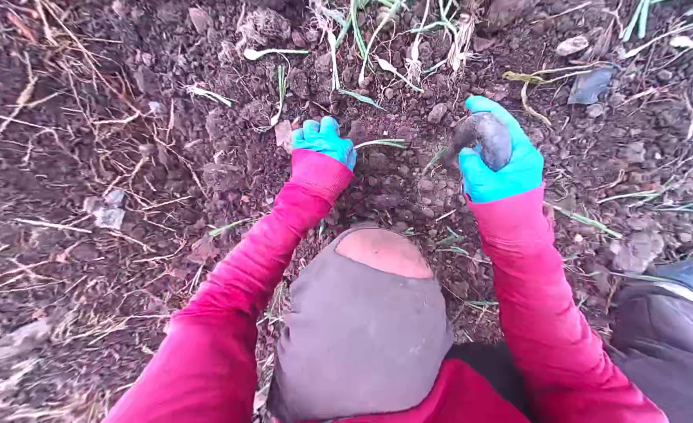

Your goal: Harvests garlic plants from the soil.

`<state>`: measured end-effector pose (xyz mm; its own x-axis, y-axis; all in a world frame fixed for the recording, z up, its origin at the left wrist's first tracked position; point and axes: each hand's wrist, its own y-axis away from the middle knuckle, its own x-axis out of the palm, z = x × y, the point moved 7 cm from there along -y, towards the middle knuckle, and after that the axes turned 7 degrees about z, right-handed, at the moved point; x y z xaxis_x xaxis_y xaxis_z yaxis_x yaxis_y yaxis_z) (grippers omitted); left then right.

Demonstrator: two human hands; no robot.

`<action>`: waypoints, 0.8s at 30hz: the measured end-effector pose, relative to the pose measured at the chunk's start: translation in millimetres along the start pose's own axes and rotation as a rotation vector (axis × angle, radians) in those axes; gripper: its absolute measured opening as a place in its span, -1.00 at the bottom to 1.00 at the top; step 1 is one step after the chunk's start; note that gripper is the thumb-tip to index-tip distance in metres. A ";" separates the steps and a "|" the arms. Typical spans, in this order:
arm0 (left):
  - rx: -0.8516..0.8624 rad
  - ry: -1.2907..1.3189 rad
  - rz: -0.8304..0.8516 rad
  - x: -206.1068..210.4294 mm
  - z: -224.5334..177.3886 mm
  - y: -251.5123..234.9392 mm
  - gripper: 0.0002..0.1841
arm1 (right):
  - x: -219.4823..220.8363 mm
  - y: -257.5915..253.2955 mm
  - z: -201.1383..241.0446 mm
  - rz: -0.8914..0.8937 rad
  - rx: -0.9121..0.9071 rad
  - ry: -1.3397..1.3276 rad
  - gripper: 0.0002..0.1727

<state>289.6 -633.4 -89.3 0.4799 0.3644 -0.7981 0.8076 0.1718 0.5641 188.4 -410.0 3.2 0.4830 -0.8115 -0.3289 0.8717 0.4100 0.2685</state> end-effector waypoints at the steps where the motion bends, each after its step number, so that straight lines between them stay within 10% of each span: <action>1: -0.048 -0.009 0.090 6.4 18.0 3.9 -0.71 | -0.2 -3.5 20.0 0.039 -0.034 -0.032 -0.33; 5: -0.246 0.652 0.358 52.7 78.2 77.8 -0.74 | -39.6 -0.5 31.1 0.553 -0.279 -0.509 -0.90; 8: -0.230 1.176 0.060 12.1 71.1 87.4 -0.81 | 21.5 0.8 41.4 0.176 -0.105 -0.370 -0.79; 10: -0.079 0.907 -0.063 -26.9 40.1 60.6 -0.86 | 80.8 1.6 20.6 0.238 -0.019 -0.188 -0.41; 15: 0.192 0.104 0.148 53.7 -41.2 -3.3 -0.71 | 70.1 13.7 50.6 0.232 -0.054 -0.226 -0.45; 19: 0.032 0.204 -0.470 18.5 43.6 32.0 -0.69 | 32.4 -3.6 64.4 0.332 -0.462 -0.313 -0.46; 21: -0.281 0.199 -0.308 -9.3 108.2 3.6 -0.58 | 51.7 -14.3 57.0 0.284 -0.450 -0.205 -0.37; 24: -0.217 0.139 -0.019 -21.6 139.6 -43.5 -0.63 | 75.7 -17.8 57.1 0.207 -0.180 -0.084 -0.30</action>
<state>292.0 -776.5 -126.2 0.4016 0.4791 -0.7805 0.7166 0.3663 0.5936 204.7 -502.5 25.2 0.6502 -0.7314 -0.2058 0.7596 0.6319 0.1542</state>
